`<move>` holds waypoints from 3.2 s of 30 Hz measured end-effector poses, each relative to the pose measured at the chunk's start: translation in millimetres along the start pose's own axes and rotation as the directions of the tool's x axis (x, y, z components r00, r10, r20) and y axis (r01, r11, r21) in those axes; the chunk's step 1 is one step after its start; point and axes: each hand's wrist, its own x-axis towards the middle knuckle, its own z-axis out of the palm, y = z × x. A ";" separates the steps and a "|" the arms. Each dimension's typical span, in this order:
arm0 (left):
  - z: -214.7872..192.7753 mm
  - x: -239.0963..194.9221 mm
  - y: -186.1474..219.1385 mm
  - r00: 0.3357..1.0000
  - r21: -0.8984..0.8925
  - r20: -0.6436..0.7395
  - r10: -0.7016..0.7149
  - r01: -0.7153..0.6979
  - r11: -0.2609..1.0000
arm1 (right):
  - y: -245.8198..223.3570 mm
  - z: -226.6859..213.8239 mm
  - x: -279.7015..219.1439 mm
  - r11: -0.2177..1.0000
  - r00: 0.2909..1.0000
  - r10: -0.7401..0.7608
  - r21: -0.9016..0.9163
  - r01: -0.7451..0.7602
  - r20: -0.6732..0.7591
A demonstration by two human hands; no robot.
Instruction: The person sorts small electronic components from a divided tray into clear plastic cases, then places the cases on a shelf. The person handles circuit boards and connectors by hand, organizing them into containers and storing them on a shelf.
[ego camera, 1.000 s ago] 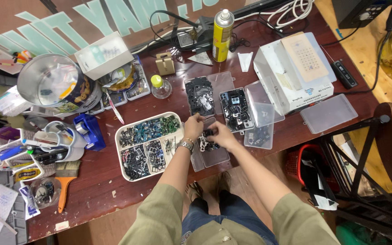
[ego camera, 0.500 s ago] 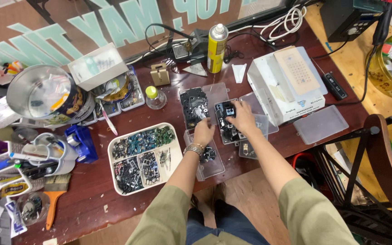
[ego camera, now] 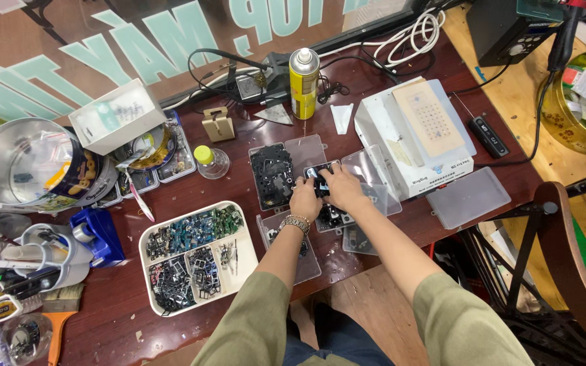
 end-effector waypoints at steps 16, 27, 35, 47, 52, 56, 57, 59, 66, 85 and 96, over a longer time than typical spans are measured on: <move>38.9 17.5 -37.7 0.979 -0.260 -0.197 0.048 -0.100 0.961 | -0.2 0.8 -4.6 0.997 0.999 -0.023 0.076 0.026 -0.037; 13.9 10.2 -32.3 0.988 -0.300 -0.112 0.109 -0.138 0.944 | -9.9 13.8 -10.8 0.998 0.973 -0.049 0.021 0.056 -0.225; -28.9 -4.7 -37.6 0.994 -0.461 -0.098 0.056 -0.095 0.882 | 2.8 0.5 -17.4 0.952 0.901 0.089 0.302 0.048 -0.425; -95.3 -50.2 -62.4 0.968 -0.128 -0.046 0.248 -0.252 0.959 | -74.3 46.1 -81.7 0.838 0.979 -0.042 0.526 0.142 -0.198; -101.7 -74.2 -81.0 0.852 0.150 -0.369 0.371 -0.340 0.928 | -120.2 84.3 -107.3 0.928 0.944 -0.132 0.297 0.225 -0.304; -105.1 -79.1 -99.9 0.940 0.039 -0.337 0.056 -0.045 0.998 | -129.8 83.6 -119.2 0.934 0.947 -0.134 0.284 0.219 -0.291; -105.7 -78.6 -105.4 0.955 0.000 -0.296 0.011 -0.012 1.000 | -129.1 81.1 -121.9 0.939 0.950 -0.103 0.285 0.191 -0.295; -105.9 -76.8 -115.7 0.976 -0.076 -0.205 -0.074 0.060 0.995 | -126.5 75.3 -128.5 0.961 0.978 -0.129 0.222 0.164 -0.166; -97.6 -73.0 -135.2 0.973 -0.110 -0.229 -0.038 0.013 0.994 | -138.1 71.5 -139.9 0.956 0.994 -0.086 0.276 0.102 -0.070; -100.4 -59.0 -34.8 0.903 0.027 -0.297 0.309 -0.315 0.949 | -37.5 39.0 -86.1 0.961 0.897 0.248 0.210 -0.180 -0.365; -15.3 7.8 -17.4 0.967 -0.076 -0.161 0.197 -0.211 0.975 | 56.4 71.0 -30.6 0.702 0.949 0.308 0.688 -0.182 -0.064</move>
